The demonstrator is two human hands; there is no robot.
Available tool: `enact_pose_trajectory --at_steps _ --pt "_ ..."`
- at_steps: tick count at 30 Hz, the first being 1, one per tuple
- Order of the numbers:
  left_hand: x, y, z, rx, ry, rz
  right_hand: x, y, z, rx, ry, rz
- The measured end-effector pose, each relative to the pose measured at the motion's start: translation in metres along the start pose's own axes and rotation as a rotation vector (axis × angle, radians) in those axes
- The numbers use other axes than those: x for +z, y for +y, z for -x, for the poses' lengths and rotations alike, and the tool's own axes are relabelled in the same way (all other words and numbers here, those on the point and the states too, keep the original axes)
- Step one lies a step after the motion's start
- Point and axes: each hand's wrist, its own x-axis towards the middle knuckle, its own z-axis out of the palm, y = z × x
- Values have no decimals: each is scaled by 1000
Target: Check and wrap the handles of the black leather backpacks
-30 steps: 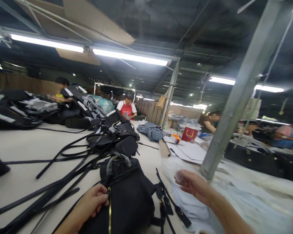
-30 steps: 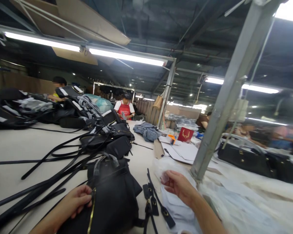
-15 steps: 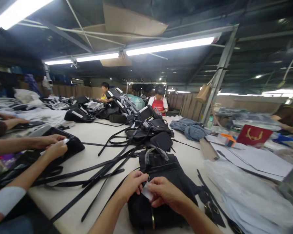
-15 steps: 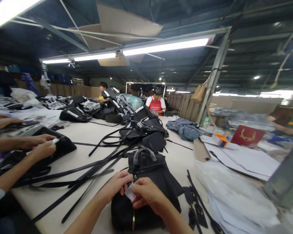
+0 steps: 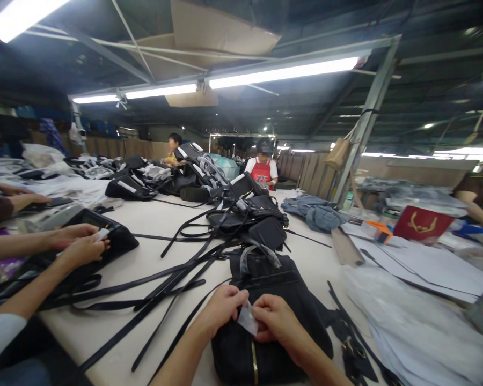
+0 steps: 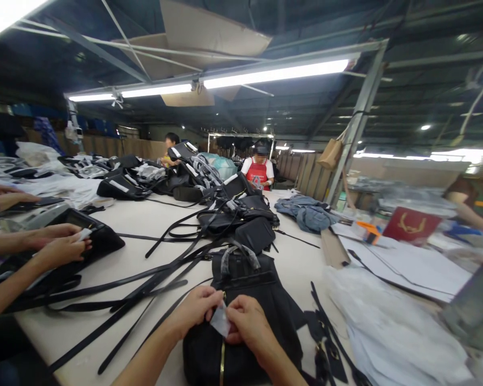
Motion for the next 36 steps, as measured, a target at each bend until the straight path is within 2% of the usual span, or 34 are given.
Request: enact_pose_trajectory --at_steps 2,6,10,13,17,20,22,29,36 --pt "-4 2 0 -24 -20 17 -3 -2 0 17 1 25" --pt "-7 3 0 -54 -43 10 -10 -7 5 26 -87 -4" --pt "-2 4 0 -35 -45 -29 -13 -7 7 24 -150 -34" --pt "4 3 0 1 -3 -54 -12 -4 6 13 -172 -32" --pt "9 -1 -2 11 36 -95 -7 -1 5 0 -81 13" --pt "5 -1 -4 -25 21 -98 -2 -2 3 31 11 91" --pt "0 1 -6 -71 -6 -95 0 -6 1 66 30 150" --pt "-12 15 -11 -164 -103 -96 5 -27 -3 202 -47 271" --pt "-7 16 -1 -128 -31 -103 17 -29 -10 210 -58 168"
